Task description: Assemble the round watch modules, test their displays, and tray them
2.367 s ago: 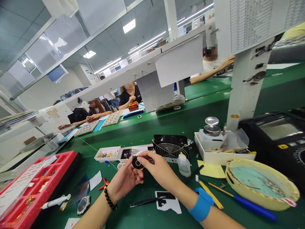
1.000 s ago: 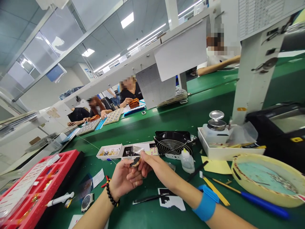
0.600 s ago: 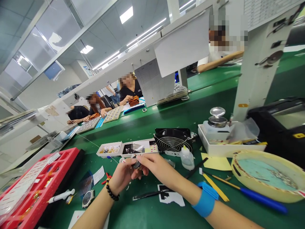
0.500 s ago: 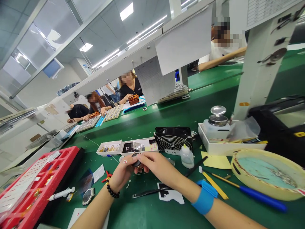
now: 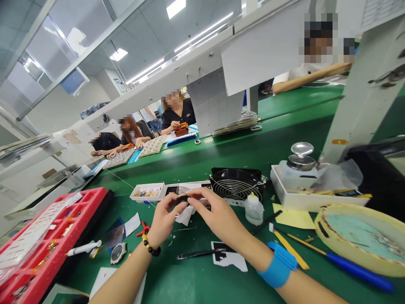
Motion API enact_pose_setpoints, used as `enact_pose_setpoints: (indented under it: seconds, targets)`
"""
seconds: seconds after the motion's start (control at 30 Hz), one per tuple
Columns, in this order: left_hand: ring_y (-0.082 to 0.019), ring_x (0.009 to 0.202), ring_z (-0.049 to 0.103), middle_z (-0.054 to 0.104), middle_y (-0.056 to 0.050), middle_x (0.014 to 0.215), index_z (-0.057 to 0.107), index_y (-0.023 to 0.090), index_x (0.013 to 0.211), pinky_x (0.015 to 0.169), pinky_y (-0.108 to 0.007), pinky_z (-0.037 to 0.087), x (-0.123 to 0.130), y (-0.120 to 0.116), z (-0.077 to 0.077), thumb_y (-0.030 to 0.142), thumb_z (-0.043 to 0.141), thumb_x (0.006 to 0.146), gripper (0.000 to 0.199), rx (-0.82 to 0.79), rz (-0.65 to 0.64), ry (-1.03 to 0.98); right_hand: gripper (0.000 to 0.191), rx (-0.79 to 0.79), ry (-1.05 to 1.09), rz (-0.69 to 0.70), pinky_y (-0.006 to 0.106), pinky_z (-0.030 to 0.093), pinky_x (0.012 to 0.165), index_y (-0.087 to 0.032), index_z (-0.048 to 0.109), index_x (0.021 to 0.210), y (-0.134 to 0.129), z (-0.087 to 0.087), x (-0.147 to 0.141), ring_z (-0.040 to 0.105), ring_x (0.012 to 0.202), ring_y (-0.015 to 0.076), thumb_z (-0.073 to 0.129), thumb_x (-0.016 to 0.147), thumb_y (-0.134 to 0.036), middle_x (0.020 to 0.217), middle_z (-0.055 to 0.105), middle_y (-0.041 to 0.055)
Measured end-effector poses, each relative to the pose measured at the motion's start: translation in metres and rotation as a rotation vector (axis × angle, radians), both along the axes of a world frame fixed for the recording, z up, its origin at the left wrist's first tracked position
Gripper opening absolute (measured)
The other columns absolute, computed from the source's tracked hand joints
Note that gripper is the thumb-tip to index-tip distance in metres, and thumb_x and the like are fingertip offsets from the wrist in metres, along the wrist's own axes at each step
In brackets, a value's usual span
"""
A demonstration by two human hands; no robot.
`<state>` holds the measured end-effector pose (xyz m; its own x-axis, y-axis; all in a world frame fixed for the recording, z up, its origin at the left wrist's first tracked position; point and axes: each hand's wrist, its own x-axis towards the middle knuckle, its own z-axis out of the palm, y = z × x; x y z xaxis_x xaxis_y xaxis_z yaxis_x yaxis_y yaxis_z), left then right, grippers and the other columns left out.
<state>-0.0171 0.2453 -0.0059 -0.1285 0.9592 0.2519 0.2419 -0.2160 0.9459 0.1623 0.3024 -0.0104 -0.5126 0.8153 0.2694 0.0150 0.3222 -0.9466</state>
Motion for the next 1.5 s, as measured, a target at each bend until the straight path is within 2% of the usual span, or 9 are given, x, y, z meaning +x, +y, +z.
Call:
enact_pose_setpoints:
  seconds: [0.2, 0.5, 0.67, 0.9, 1.03, 1.2, 1.3, 1.4, 1.5]
  targets:
    - [-0.016, 0.076, 0.059, 0.069, -0.001, 0.081, 0.069, 0.019, 0.084, 0.073, -0.026, 0.044, 0.002, -0.008, 0.003, 0.034, 0.073, 0.091, 0.017, 0.138, 0.106, 0.326, 0.020, 0.079, 0.075, 0.026, 0.037, 0.048, 0.096, -0.029, 0.071, 0.105, 0.003, -0.002, 0.000, 0.064, 0.109, 0.0237, 0.060, 0.097, -0.043, 0.111, 0.070, 0.0014]
    - [-0.022, 0.087, 0.070, 0.078, -0.005, 0.095, 0.079, 0.024, 0.099, 0.082, -0.030, 0.050, 0.005, -0.013, 0.005, 0.037, 0.072, 0.094, 0.015, 0.212, 0.121, 0.430, 0.016, 0.133, 0.077, 0.006, 0.037, 0.048, 0.091, -0.025, 0.072, 0.096, 0.000, 0.005, 0.004, 0.064, 0.101, 0.0246, 0.062, 0.097, -0.038, 0.101, 0.070, 0.0035]
    - [-0.026, 0.106, 0.069, 0.078, -0.007, 0.114, 0.078, 0.028, 0.115, 0.098, -0.035, 0.050, 0.008, -0.015, 0.006, 0.035, 0.074, 0.093, 0.023, 0.215, 0.109, 0.330, 0.018, 0.137, 0.061, -0.005, 0.039, 0.047, 0.093, -0.025, 0.071, 0.096, -0.001, 0.007, 0.004, 0.063, 0.103, 0.0255, 0.060, 0.098, -0.039, 0.103, 0.070, 0.0044]
    - [-0.024, 0.098, 0.070, 0.078, -0.007, 0.107, 0.079, 0.022, 0.105, 0.089, -0.031, 0.053, 0.006, -0.013, 0.013, 0.034, 0.077, 0.088, 0.021, 0.095, 0.119, 0.145, 0.032, -0.006, 0.014, -0.002, 0.039, 0.051, 0.094, -0.029, 0.072, 0.114, -0.005, 0.007, 0.004, 0.066, 0.106, 0.0264, 0.064, 0.094, -0.054, 0.119, 0.071, 0.0041]
    - [-0.019, 0.089, 0.067, 0.075, -0.005, 0.095, 0.075, 0.017, 0.099, 0.083, -0.027, 0.052, -0.012, -0.003, 0.019, 0.037, 0.077, 0.086, 0.024, 0.125, 0.236, -0.073, 0.049, -0.090, -0.056, -0.100, 0.042, 0.053, 0.092, -0.031, 0.068, 0.127, -0.001, 0.000, 0.004, 0.067, 0.110, 0.0297, 0.062, 0.092, -0.066, 0.129, 0.069, 0.0056]
    - [-0.016, 0.085, 0.062, 0.069, -0.003, 0.091, 0.069, 0.017, 0.094, 0.077, -0.025, 0.051, -0.033, 0.007, 0.022, 0.045, 0.076, 0.086, 0.030, 0.180, 0.351, -0.231, 0.054, -0.127, -0.077, -0.087, 0.043, 0.053, 0.095, -0.027, 0.073, 0.118, 0.009, -0.007, 0.007, 0.068, 0.108, 0.0313, 0.057, 0.093, -0.072, 0.115, 0.075, 0.0078]
    - [-0.020, 0.091, 0.064, 0.071, -0.005, 0.096, 0.071, 0.018, 0.095, 0.085, -0.031, 0.051, -0.026, 0.006, 0.019, 0.040, 0.076, 0.087, 0.023, 0.195, 0.307, -0.111, 0.064, -0.177, -0.025, 0.025, 0.042, 0.057, 0.092, -0.022, 0.076, 0.113, 0.016, -0.015, 0.007, 0.071, 0.094, 0.0287, 0.056, 0.090, -0.078, 0.098, 0.077, 0.0101]
    - [-0.026, 0.109, 0.063, 0.072, -0.008, 0.113, 0.078, 0.024, 0.093, 0.103, -0.041, 0.047, -0.010, 0.002, 0.012, 0.030, 0.076, 0.088, 0.008, 0.307, 0.151, 0.203, 0.075, -0.318, -0.016, 0.114, 0.044, 0.062, 0.081, -0.017, 0.079, 0.100, 0.021, -0.023, 0.003, 0.074, 0.082, 0.0302, 0.049, 0.088, -0.085, 0.087, 0.077, 0.0142]
    - [-0.029, 0.119, 0.059, 0.068, -0.009, 0.128, 0.080, 0.027, 0.095, 0.106, -0.045, 0.046, 0.001, 0.002, 0.000, 0.019, 0.072, 0.088, 0.014, 0.394, 0.038, 0.425, 0.067, -0.427, -0.033, 0.060, 0.046, 0.065, 0.078, -0.017, 0.080, 0.096, 0.022, -0.030, 0.000, 0.077, 0.086, 0.0349, 0.054, 0.089, -0.078, 0.091, 0.079, 0.0173]
